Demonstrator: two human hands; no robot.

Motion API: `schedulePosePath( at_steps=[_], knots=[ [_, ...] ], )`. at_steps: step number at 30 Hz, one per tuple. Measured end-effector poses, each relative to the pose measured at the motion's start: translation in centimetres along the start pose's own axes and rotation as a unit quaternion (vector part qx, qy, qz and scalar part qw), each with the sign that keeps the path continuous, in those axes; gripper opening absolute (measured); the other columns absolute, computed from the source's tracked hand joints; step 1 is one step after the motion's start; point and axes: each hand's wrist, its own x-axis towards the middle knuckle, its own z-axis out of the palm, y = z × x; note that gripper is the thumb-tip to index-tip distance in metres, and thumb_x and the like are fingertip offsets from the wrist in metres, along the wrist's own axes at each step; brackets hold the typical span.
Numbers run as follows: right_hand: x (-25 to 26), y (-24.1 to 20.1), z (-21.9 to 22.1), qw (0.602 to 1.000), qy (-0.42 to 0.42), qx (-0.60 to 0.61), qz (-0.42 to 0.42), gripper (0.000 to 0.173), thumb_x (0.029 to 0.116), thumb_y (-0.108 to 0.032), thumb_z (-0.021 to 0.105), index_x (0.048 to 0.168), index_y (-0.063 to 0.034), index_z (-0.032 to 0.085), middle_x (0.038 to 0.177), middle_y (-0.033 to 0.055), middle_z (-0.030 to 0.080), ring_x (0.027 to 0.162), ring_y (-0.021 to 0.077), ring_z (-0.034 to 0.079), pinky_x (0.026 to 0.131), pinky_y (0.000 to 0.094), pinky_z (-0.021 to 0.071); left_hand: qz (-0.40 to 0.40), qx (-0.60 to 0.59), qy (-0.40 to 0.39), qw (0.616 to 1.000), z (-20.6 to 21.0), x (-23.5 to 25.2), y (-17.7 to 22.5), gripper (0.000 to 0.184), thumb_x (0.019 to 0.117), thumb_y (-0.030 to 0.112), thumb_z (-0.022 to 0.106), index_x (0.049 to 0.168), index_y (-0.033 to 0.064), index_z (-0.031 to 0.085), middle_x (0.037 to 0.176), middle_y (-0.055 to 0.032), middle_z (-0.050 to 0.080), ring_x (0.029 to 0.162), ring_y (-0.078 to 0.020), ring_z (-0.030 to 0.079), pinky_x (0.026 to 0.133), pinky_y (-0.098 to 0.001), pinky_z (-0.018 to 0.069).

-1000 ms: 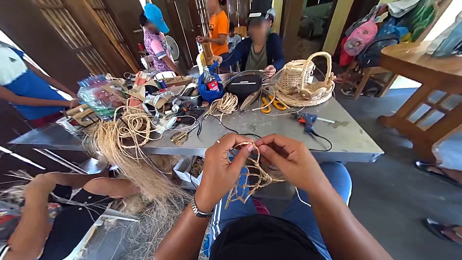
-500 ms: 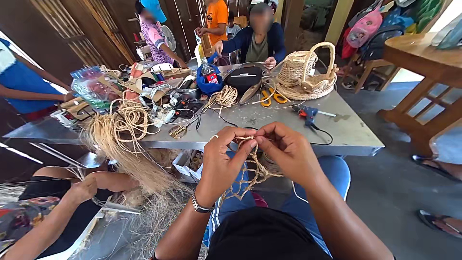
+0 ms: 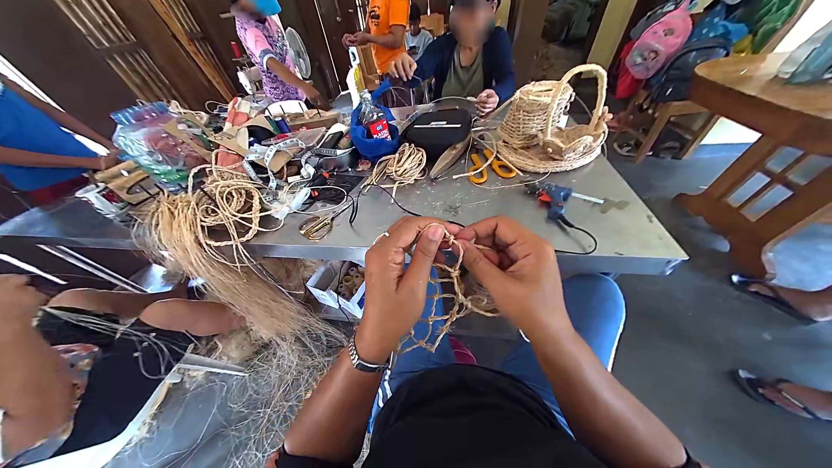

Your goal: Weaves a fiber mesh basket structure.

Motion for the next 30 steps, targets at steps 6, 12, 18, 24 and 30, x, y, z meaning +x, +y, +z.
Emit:
schedulePosePath(
  at_steps=[6,12,18,24,30],
  knots=[
    [-0.9,0.4,1.9,0.996,0.048,-0.002,-0.081,0.009,0.093,-0.004,0.069,0.101,0.0007,0.069,0.067,-0.0051,0.056,0.054,-0.0053,0.045,0.049,0.0095,0.0384,-0.044,-0.103,0.026,0.993,0.3,0.3,-0.1,0.028,0.1104,0.015,0.042,0.107,0.0027,0.066,0.091,-0.0028,0.068,0.078,-0.0097,0.066,0.071,-0.0248,0.0584],
    [-1.2,1.7,2.7,0.99,0.041,-0.05,-0.124,0.009,0.0946,-0.004,0.067,0.1,0.0033,0.069,0.073,-0.0002,0.063,0.059,-0.0043,0.052,0.054,0.0102,0.0456,-0.083,-0.138,0.035,0.986,0.3,0.5,-1.0,0.028,0.1102,0.016,0.042,0.104,0.0047,0.067,0.09,-0.0017,0.066,0.076,-0.0088,0.064,0.071,-0.0246,0.0568],
    [-1.3,2.2,2.4,0.982,0.018,-0.1,-0.158,0.011,0.0963,-0.005,0.064,0.098,0.0037,0.07,0.073,0.0029,0.064,0.06,-0.0018,0.053,0.054,0.012,0.0448,-0.095,-0.119,0.04,0.987,0.2,0.7,-1.4,0.027,0.1096,0.017,0.044,0.101,0.0066,0.068,0.09,-0.0011,0.066,0.075,-0.008,0.063,0.068,-0.0228,0.0553],
    [-0.8,3.6,0.3,0.992,-0.032,-0.081,-0.096,0.014,0.0994,-0.013,0.064,0.104,-0.0009,0.071,0.065,-0.004,0.054,0.055,-0.0032,0.043,0.051,0.0123,0.0368,-0.094,-0.058,-0.066,0.992,-2.0,1.2,-2.3,0.026,0.1086,0.018,0.047,0.113,0.0051,0.07,0.088,-0.0018,0.068,0.072,-0.0083,0.063,0.064,-0.022,0.0538],
    [0.2,2.9,-0.4,0.985,-0.045,-0.103,-0.131,0.015,0.0986,-0.013,0.065,0.104,-0.0008,0.071,0.065,-0.0049,0.051,0.055,-0.0039,0.04,0.05,0.011,0.0332,-0.031,0.038,-0.158,0.986,-3.6,1.4,-0.9,0.032,0.0934,0.016,0.072,0.124,0.0085,0.07,0.105,0.0003,0.072,0.09,-0.0095,0.069,0.079,-0.0274,0.0602]
  ],
)
